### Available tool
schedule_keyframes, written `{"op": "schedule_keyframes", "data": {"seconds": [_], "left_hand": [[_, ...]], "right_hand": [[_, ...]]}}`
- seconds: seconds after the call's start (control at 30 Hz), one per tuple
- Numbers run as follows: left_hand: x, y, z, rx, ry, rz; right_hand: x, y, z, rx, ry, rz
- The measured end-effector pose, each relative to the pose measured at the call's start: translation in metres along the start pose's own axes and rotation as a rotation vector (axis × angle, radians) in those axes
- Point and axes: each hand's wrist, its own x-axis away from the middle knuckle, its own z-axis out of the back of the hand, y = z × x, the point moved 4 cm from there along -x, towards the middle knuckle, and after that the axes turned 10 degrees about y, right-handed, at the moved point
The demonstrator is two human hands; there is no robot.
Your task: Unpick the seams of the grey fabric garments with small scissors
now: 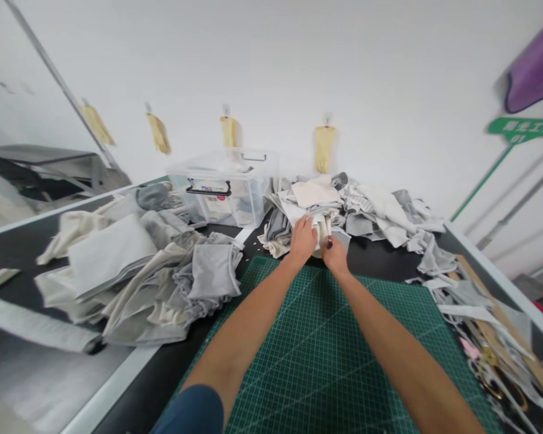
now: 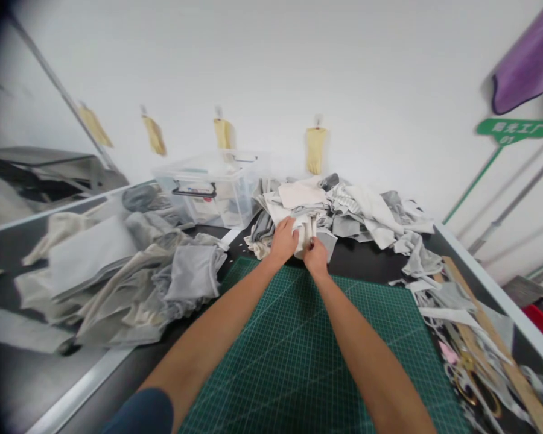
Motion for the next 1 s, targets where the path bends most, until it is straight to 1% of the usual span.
{"op": "schedule_keyframes", "data": {"seconds": [0.1,0.17,0.2,0.27,0.33,0.37,0.47,0.57,0.63,0.77,0.9,1.0], "left_hand": [[-0.038,0.005,-0.024,0.009,0.027,-0.019],[-0.056,0.007,-0.039,-0.007,0.049,0.024],[-0.063,0.006,-0.046,-0.013,0.049,0.066],[-0.07,0.0,-0.059,-0.035,0.03,0.153],[-0.074,-0.009,-0.068,-0.067,0.01,0.204],[-0.075,-0.013,-0.071,-0.083,0.003,0.205],[-0.077,-0.025,-0.077,-0.102,-0.02,0.135],[-0.073,-0.029,-0.078,-0.123,-0.048,0.096],[-0.065,-0.025,-0.075,-0.156,-0.066,0.075],[-0.041,-0.004,-0.064,-0.208,-0.096,0.018],[-0.016,0.022,-0.048,-0.198,-0.151,-0.018],[0.006,0.037,-0.037,-0.181,-0.213,-0.028]], "right_hand": [[-0.006,0.006,-0.01,-0.047,-0.022,-0.039],[-0.01,0.012,-0.013,-0.069,-0.036,-0.053],[-0.011,0.015,-0.014,-0.08,-0.044,-0.063],[-0.014,0.023,-0.015,-0.095,-0.058,-0.091],[-0.015,0.029,-0.014,-0.098,-0.068,-0.111],[-0.016,0.032,-0.014,-0.098,-0.074,-0.113],[-0.014,0.036,-0.013,-0.123,-0.083,-0.117],[-0.007,0.037,-0.012,-0.188,-0.075,-0.156],[0.0,0.039,-0.01,-0.249,-0.06,-0.214],[0.019,0.045,0.0,-0.38,-0.027,-0.36],[0.04,0.045,0.023,-0.417,0.005,-0.39],[0.058,0.044,0.043,-0.445,0.024,-0.411]]}}
